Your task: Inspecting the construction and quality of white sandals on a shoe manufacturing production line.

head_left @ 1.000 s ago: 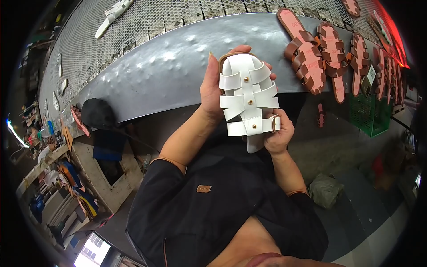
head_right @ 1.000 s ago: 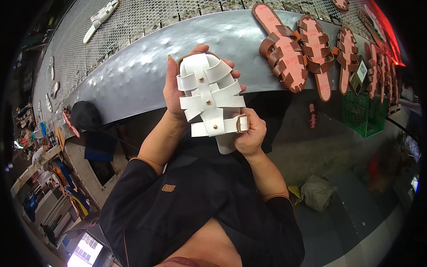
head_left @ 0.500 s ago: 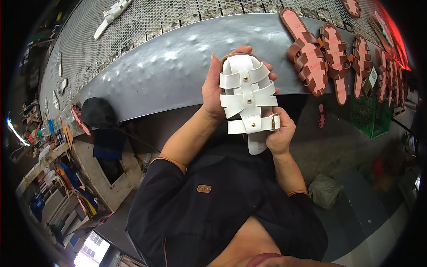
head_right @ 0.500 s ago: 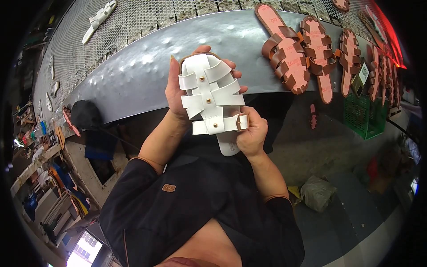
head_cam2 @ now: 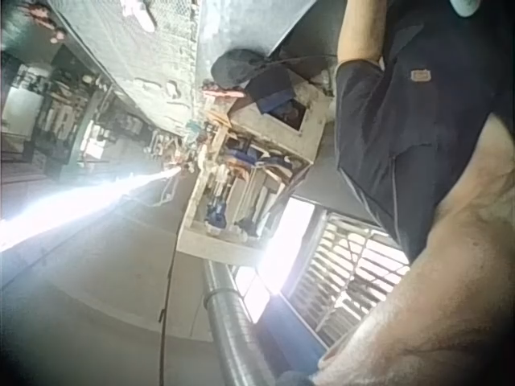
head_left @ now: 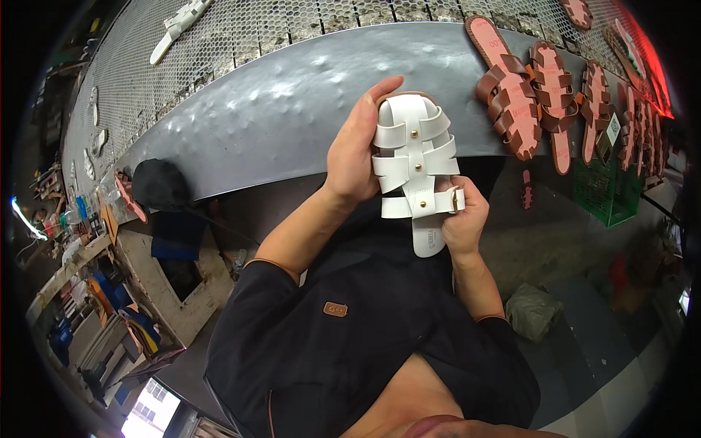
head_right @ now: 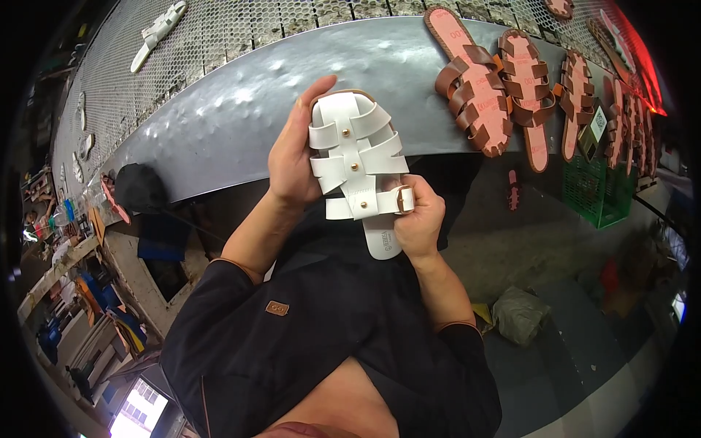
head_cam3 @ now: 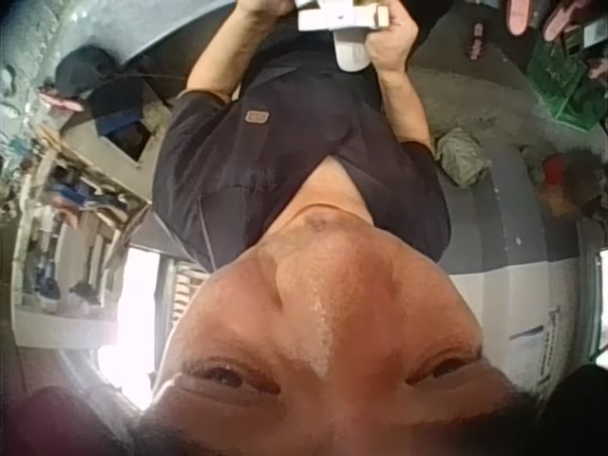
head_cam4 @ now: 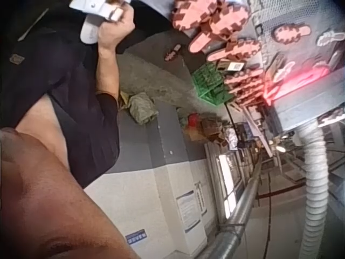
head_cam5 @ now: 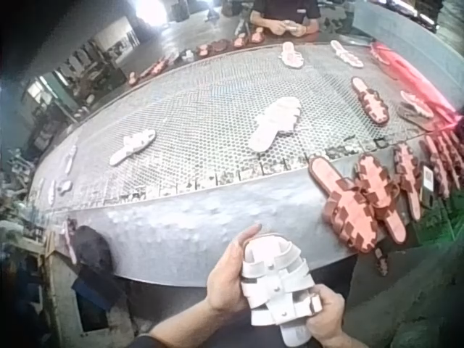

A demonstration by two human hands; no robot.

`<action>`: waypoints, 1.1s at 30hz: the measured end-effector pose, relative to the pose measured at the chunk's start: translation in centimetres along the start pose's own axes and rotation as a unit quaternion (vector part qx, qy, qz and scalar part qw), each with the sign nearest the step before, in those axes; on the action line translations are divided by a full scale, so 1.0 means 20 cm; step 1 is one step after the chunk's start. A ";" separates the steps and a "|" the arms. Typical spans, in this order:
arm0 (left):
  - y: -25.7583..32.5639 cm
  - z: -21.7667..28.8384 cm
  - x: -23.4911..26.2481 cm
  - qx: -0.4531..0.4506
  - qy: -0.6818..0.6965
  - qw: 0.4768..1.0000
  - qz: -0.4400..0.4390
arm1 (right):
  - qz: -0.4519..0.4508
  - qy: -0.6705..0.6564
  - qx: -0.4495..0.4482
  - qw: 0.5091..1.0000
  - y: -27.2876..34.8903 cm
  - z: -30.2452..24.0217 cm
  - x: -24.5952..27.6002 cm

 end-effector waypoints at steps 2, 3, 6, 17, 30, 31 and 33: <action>0.18 0.31 0.15 -0.028 -0.019 0.999 0.000 | 0.003 0.002 0.005 1.000 0.09 -0.13 -0.31; 0.24 0.44 0.21 -0.048 -0.084 0.995 -0.005 | 0.007 0.002 0.010 1.000 0.13 -0.19 -0.44; 0.32 0.66 0.34 -0.070 -0.181 0.981 0.005 | -0.005 0.002 -0.008 1.000 0.18 -0.23 -0.65; 0.23 0.59 0.44 -0.109 -0.317 0.941 0.049 | 0.023 0.048 0.048 0.997 0.09 -0.17 -0.60; 0.12 0.59 0.27 0.077 -0.379 0.921 0.037 | -0.053 0.158 0.144 0.975 -0.02 -0.28 -0.39; 0.11 0.58 0.27 0.078 -0.380 0.921 0.037 | -0.053 0.157 0.143 0.976 -0.02 -0.28 -0.37; 0.11 0.57 0.24 0.086 -0.450 0.889 0.014 | -0.080 0.130 0.125 0.980 -0.03 -0.27 -0.35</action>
Point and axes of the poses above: each hand's wrist, its own y-axis away from the middle knuckle, its own x-axis out of the back of the hand, z = x × y, the point moved 8 cm from there along -y, towards the middle knuckle, and after that the axes turned 14 degrees about y, right-handed, at the moved point
